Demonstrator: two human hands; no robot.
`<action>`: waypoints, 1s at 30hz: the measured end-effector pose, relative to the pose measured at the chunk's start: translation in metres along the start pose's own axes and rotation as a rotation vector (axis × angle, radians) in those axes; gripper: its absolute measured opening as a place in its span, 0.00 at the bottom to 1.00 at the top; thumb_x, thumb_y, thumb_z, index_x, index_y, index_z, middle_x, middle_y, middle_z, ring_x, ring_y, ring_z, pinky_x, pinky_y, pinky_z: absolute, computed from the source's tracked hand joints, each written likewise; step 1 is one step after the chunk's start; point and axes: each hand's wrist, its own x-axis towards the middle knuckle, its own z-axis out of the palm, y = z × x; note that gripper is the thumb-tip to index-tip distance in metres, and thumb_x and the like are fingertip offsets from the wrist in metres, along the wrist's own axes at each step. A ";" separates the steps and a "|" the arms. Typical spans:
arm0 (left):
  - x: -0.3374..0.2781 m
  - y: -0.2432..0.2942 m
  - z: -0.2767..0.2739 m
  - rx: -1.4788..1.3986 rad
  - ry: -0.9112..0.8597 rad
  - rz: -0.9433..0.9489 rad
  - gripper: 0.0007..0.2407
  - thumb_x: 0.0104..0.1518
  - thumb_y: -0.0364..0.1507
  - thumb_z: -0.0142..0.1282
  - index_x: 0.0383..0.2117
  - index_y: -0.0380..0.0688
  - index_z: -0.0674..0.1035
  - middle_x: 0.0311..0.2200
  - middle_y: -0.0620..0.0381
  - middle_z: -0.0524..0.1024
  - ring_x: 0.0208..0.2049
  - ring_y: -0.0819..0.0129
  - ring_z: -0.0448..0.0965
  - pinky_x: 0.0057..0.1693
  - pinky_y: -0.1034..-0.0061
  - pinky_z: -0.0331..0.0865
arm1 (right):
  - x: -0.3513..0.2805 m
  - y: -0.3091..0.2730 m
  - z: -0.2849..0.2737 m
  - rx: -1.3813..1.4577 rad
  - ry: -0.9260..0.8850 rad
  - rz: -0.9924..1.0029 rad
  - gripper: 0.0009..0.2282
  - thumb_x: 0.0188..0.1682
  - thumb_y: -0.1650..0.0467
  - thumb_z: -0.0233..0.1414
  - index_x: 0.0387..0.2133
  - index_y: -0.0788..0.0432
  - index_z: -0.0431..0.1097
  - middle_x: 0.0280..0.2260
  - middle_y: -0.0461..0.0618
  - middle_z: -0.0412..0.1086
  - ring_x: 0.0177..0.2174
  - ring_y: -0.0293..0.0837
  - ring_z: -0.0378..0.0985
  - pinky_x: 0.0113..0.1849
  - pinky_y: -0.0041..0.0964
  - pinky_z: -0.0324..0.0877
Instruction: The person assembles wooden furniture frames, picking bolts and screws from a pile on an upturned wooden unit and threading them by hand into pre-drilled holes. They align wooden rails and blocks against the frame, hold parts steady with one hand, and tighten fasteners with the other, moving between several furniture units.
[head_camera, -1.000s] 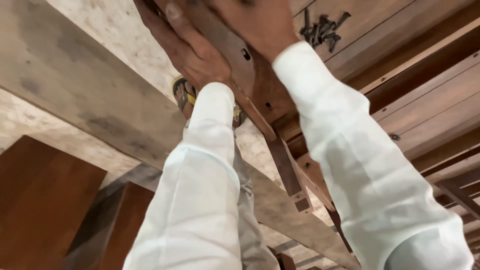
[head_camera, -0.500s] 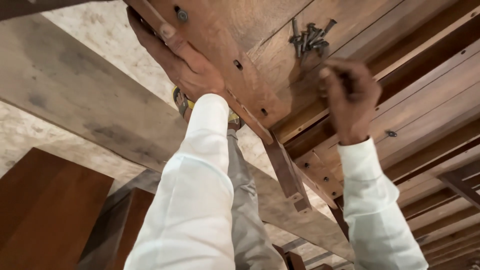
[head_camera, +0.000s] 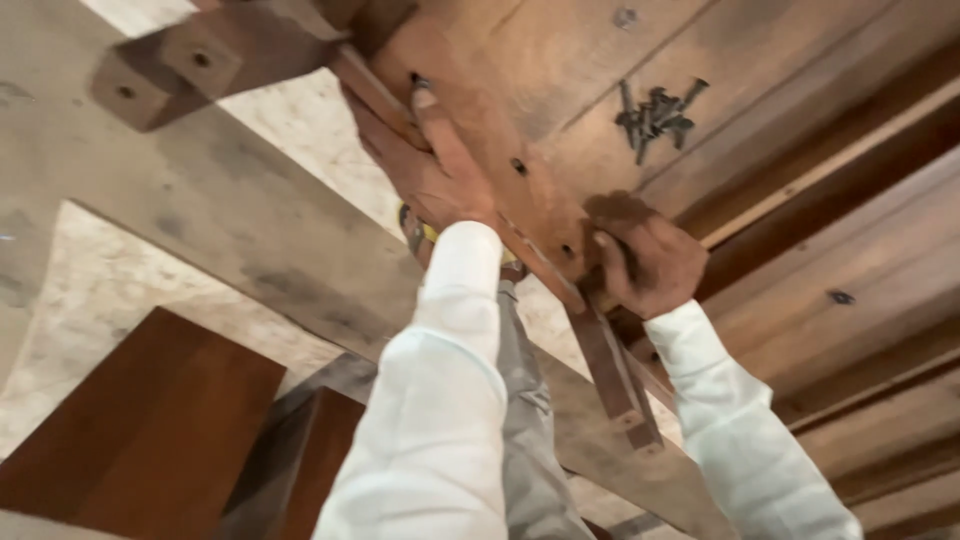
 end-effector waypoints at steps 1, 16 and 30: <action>0.001 0.005 -0.002 -0.009 -0.020 -0.034 0.32 0.71 0.47 0.45 0.76 0.44 0.53 0.74 0.39 0.53 0.75 0.43 0.56 0.78 0.58 0.57 | 0.000 0.002 0.002 -0.033 0.025 -0.008 0.09 0.52 0.75 0.58 0.45 0.57 0.76 0.44 0.56 0.76 0.41 0.55 0.81 0.43 0.42 0.76; 0.001 0.007 -0.005 0.084 -0.051 -0.099 0.40 0.54 0.33 0.61 0.71 0.34 0.51 0.69 0.32 0.54 0.71 0.37 0.57 0.74 0.58 0.55 | 0.025 0.003 0.014 0.054 0.115 0.064 0.09 0.56 0.78 0.60 0.47 0.59 0.77 0.41 0.54 0.75 0.40 0.50 0.80 0.41 0.39 0.75; 0.006 0.015 -0.017 0.034 -0.140 -0.061 0.39 0.56 0.30 0.56 0.74 0.37 0.48 0.71 0.34 0.53 0.72 0.38 0.56 0.77 0.57 0.52 | 0.176 -0.055 0.050 -0.232 -0.217 -0.535 0.13 0.50 0.72 0.60 0.49 0.58 0.77 0.43 0.52 0.72 0.49 0.52 0.76 0.48 0.43 0.75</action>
